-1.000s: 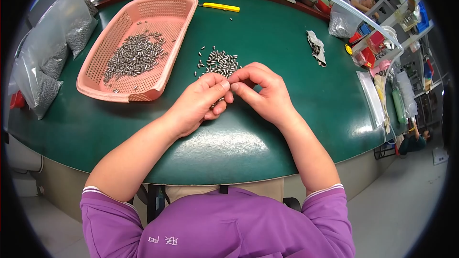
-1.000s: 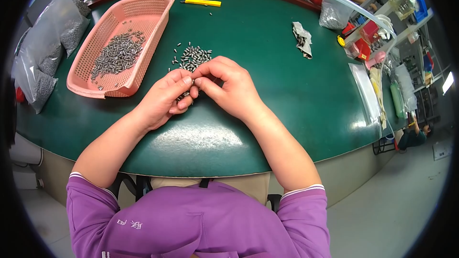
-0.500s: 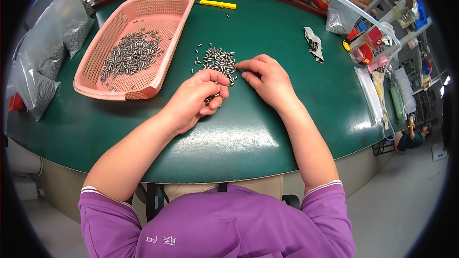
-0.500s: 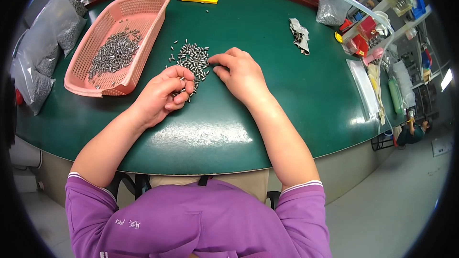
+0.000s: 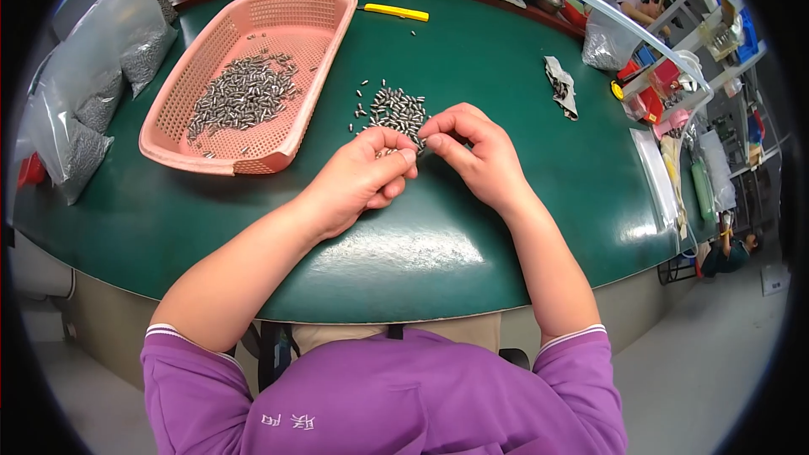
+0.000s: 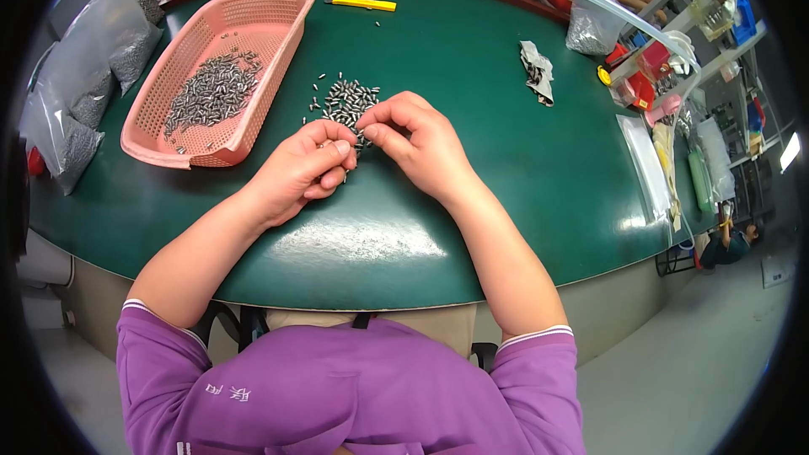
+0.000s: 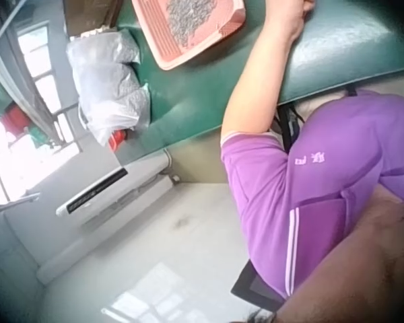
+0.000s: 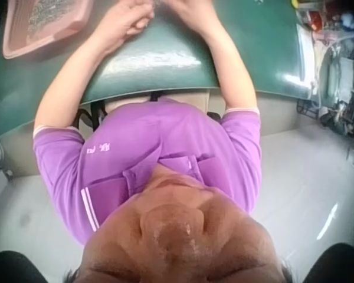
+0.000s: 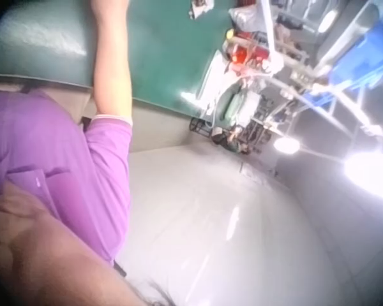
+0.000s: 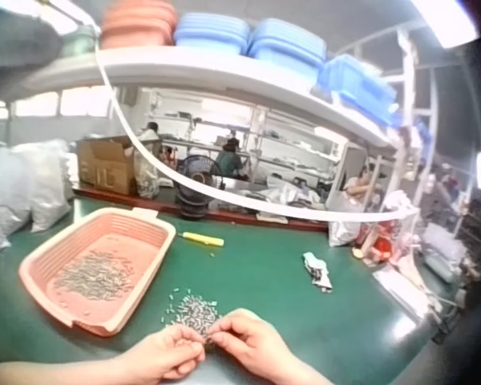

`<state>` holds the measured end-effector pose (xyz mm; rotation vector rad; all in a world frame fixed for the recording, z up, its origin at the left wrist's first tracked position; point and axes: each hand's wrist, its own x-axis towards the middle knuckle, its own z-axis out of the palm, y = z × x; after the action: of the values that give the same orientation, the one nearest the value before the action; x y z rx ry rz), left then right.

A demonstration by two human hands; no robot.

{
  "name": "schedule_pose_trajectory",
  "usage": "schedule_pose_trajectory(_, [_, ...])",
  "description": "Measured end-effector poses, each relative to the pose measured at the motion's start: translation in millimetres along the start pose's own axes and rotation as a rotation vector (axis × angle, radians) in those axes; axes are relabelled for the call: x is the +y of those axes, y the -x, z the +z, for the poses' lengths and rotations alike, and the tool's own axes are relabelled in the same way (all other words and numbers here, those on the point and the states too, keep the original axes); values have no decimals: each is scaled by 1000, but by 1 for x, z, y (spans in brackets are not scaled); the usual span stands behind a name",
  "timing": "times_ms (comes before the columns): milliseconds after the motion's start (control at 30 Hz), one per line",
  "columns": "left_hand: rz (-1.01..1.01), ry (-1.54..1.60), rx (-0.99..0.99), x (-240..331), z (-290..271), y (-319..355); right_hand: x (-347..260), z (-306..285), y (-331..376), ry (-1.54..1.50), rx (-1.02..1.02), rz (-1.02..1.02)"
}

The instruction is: Inspecting and sorting small metal components on an industrial workbench.

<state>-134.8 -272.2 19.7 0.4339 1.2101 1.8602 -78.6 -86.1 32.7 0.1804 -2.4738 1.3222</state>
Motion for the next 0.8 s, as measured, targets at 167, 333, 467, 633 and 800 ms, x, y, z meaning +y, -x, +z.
schedule_pose_trajectory(167, [-26, -10, -53, 0, 0, -1, -6, 5, 3, 17, -12, -218])
schedule_pose_trajectory(333, [-28, 26, -61, 2, 0, 1, -4, 2, -1, 53, 99, -127])
schedule_pose_trajectory(467, [-23, 34, -68, 1, -1, 0, 10, -4, -2, 179, 121, -38])
schedule_pose_trajectory(633, [-30, 9, -54, 2, -1, 0, 2, -1, -1, 111, 107, -16])
schedule_pose_trajectory(800, [0, -36, -67, -1, 1, 0, -7, 3, 4, -108, 32, -70])
